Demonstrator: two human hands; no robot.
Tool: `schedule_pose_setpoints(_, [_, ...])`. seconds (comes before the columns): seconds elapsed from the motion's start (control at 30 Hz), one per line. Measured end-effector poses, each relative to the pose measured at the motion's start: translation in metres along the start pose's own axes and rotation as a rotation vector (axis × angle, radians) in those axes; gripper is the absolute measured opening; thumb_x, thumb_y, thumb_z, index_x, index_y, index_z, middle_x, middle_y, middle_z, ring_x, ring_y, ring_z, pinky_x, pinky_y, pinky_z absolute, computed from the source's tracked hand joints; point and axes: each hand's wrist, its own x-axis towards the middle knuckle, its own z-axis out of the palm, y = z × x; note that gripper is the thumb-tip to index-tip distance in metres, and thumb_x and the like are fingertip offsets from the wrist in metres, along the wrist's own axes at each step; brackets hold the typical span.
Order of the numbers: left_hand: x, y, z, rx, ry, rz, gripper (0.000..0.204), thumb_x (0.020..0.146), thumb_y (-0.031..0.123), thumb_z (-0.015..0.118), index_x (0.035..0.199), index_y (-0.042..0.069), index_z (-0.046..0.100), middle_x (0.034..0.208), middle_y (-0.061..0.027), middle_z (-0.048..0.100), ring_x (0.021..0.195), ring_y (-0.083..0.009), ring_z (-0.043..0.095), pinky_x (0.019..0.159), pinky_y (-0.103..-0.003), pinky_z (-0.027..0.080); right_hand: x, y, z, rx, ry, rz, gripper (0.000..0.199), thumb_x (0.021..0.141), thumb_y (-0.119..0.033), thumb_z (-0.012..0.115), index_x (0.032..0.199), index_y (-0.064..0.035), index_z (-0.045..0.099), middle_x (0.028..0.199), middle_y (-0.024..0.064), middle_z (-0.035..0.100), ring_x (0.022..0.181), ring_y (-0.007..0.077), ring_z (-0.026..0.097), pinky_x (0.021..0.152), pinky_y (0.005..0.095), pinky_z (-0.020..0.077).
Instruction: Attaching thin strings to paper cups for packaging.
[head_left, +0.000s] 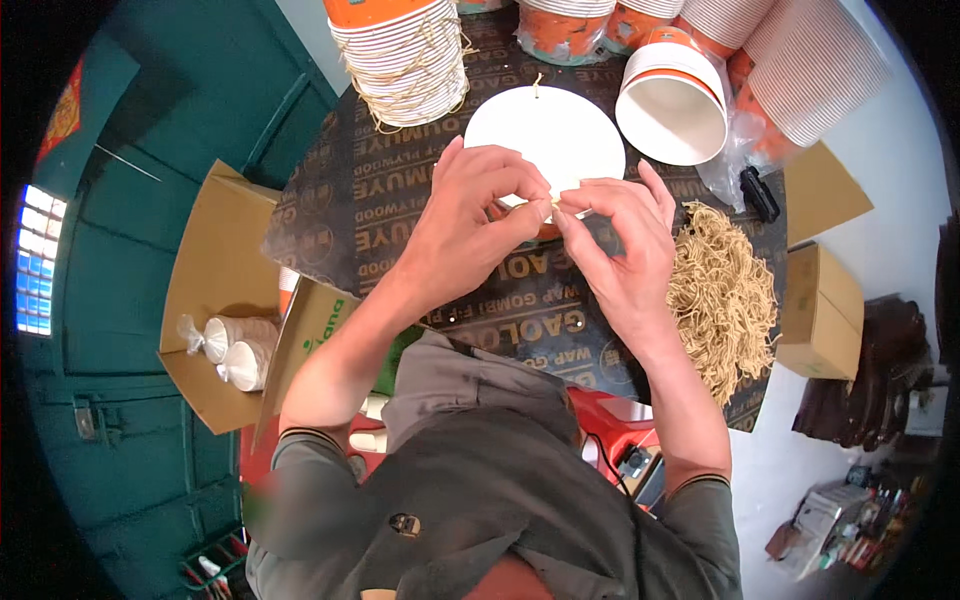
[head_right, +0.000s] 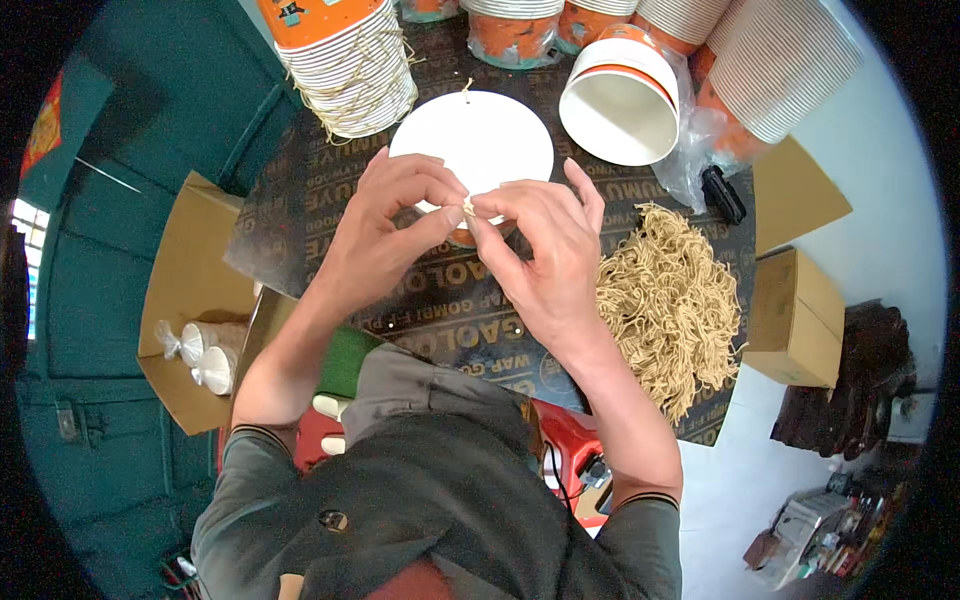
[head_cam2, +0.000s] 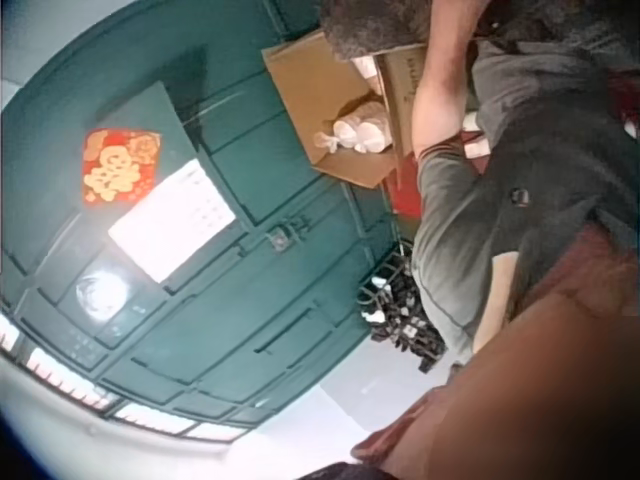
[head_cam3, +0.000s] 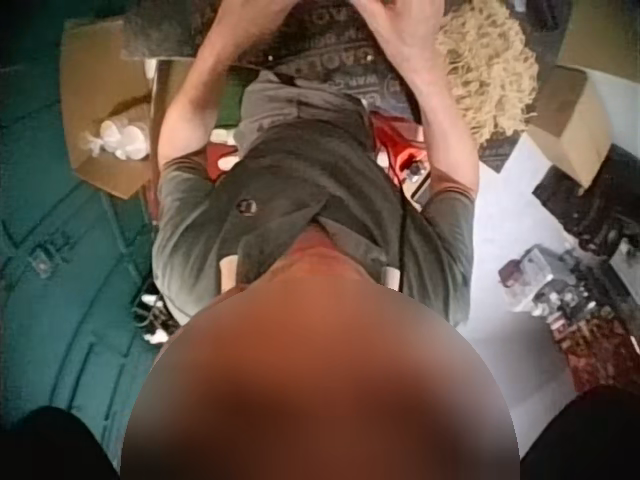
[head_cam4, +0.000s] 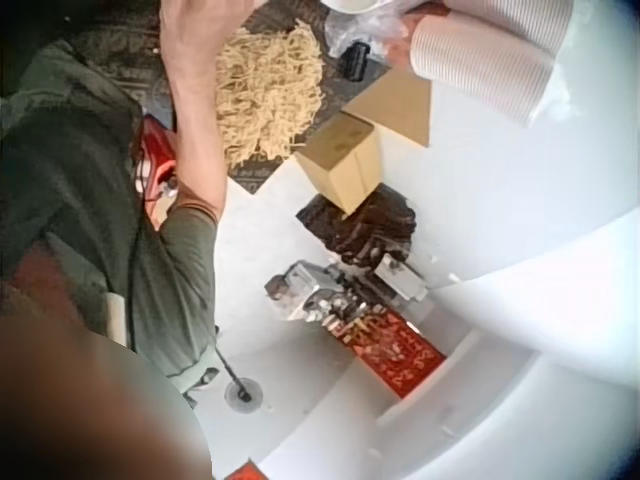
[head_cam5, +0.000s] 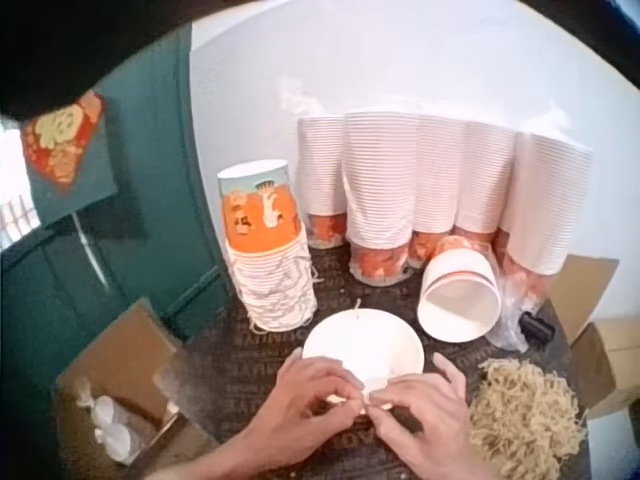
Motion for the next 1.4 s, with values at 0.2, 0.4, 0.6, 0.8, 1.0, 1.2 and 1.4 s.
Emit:
schedule_pose_setpoints(0.2, [-0.001, 0.0, 0.001, 0.072, 0.018, 0.036, 0.009, 0.101, 0.023, 0.076, 0.103, 0.014, 0.075, 0.118, 0.0019, 0.075, 0.13, -0.021, 0.064, 0.13, -0.055, 0.019, 0.004, -0.002, -0.003, -0.103, 0.001, -0.069, 0.022, 0.089, -0.011, 0.086, 0.109, -0.014, 0.079, 0.103, 0.0008, 0.077, 0.11, 0.0211, 0.073, 0.124, 0.0543, 0.0366])
schedule_pose_setpoints(0.4, [-0.002, 0.002, 0.001, 0.114, 0.024, 0.052, 0.007, 0.103, 0.023, 0.074, 0.105, 0.017, 0.074, 0.12, 0.0046, 0.074, 0.135, -0.0205, 0.061, 0.133, -0.057, 0.014, 0.002, -0.004, -0.004, -0.2, 0.014, -0.099, 0.022, 0.088, -0.013, 0.088, 0.108, -0.0145, 0.079, 0.104, -0.0003, 0.076, 0.11, 0.0213, 0.073, 0.124, 0.055, 0.0368])
schedule_pose_setpoints(0.6, [-0.001, 0.008, 0.001, 0.182, 0.012, 0.065, 0.005, 0.104, 0.022, 0.072, 0.105, 0.017, 0.073, 0.121, 0.0039, 0.074, 0.14, -0.0239, 0.058, 0.133, -0.057, 0.013, 0.003, -0.004, -0.004, -0.229, 0.002, -0.133, 0.019, 0.089, -0.013, 0.087, 0.107, -0.0144, 0.08, 0.105, 0.0003, 0.077, 0.111, 0.021, 0.072, 0.123, 0.0537, 0.0382])
schedule_pose_setpoints(0.8, [0.001, 0.007, -0.001, 0.265, -0.012, 0.111, 0.007, 0.104, 0.023, 0.071, 0.106, 0.016, 0.073, 0.124, 0.0029, 0.073, 0.143, -0.0271, 0.055, 0.134, -0.058, 0.013, 0.007, -0.001, -0.009, -0.162, -0.059, -0.094, 0.017, 0.09, -0.012, 0.085, 0.105, -0.013, 0.08, 0.105, 0.0014, 0.076, 0.11, 0.0238, 0.071, 0.118, 0.0525, 0.043])
schedule_pose_setpoints(1.0, [0.004, 0.008, -0.003, 0.276, -0.036, 0.161, 0.008, 0.102, 0.021, 0.072, 0.105, 0.015, 0.072, 0.122, 0.0004, 0.071, 0.14, -0.0282, 0.056, 0.133, -0.06, 0.016, 0.016, -0.002, -0.014, -0.111, -0.134, -0.098, 0.013, 0.092, -0.009, 0.081, 0.103, -0.0096, 0.074, 0.112, 0.0035, 0.074, 0.117, 0.0293, 0.066, 0.112, 0.0498, 0.0449])
schedule_pose_setpoints(1.2, [-0.003, 0.022, 0.008, 0.417, 0.079, 0.157, 0.01, 0.097, 0.019, 0.075, 0.104, 0.013, 0.071, 0.117, -0.0025, 0.07, 0.134, -0.0316, 0.059, 0.13, -0.064, 0.02, 0.018, -0.002, -0.017, -0.053, -0.196, -0.055, 0.012, 0.094, -0.008, 0.076, 0.103, -0.0073, 0.069, 0.132, 0.0074, 0.069, 0.129, 0.0338, 0.06, 0.112, 0.0488, 0.0434])
schedule_pose_setpoints(1.4, [-0.007, 0.028, 0.012, 0.499, 0.152, 0.179, 0.012, 0.094, 0.016, 0.078, 0.104, 0.013, 0.072, 0.117, -0.0024, 0.071, 0.134, -0.0337, 0.059, 0.128, -0.066, 0.024, 0.012, 0.007, -0.014, 0.07, -0.231, 0.058, 0.007, 0.102, -0.013, 0.072, 0.105, -0.0069, 0.07, 0.141, 0.009, 0.067, 0.141, 0.036, 0.054, 0.118, 0.0501, 0.0399])
